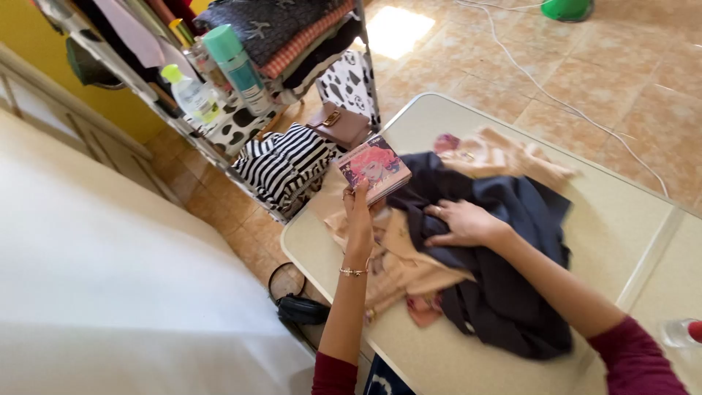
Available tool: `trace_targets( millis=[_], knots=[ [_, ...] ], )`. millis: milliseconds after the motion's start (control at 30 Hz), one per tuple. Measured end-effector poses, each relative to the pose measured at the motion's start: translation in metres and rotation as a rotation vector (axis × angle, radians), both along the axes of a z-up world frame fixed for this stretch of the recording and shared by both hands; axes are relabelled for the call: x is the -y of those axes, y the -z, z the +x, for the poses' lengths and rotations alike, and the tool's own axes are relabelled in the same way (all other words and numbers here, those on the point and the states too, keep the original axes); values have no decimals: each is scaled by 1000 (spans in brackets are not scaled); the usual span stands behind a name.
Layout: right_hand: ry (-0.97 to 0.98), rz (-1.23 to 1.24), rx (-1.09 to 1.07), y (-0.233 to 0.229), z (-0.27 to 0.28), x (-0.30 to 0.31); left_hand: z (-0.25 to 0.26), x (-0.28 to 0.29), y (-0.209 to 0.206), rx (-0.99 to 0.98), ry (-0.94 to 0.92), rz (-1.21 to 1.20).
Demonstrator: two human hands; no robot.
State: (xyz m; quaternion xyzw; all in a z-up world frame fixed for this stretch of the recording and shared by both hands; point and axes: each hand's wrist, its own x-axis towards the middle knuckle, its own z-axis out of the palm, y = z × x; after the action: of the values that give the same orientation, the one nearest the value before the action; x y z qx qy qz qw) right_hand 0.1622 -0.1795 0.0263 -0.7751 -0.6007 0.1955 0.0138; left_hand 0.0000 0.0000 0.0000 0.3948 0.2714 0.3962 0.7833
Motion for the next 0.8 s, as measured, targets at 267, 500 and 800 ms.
trace_targets(
  millis=[267, 500, 800],
  knots=[
    [90, -155, -80, -48, 52, 8, 18, 4, 7, -39, 55, -17],
    [351, 245, -611, -37, 66, -98, 39, -22, 21, 62, 74, -78],
    [459, 375, -1268, 24, 81, -204, 59, -99, 36, 19, -18, -45]
  ],
)
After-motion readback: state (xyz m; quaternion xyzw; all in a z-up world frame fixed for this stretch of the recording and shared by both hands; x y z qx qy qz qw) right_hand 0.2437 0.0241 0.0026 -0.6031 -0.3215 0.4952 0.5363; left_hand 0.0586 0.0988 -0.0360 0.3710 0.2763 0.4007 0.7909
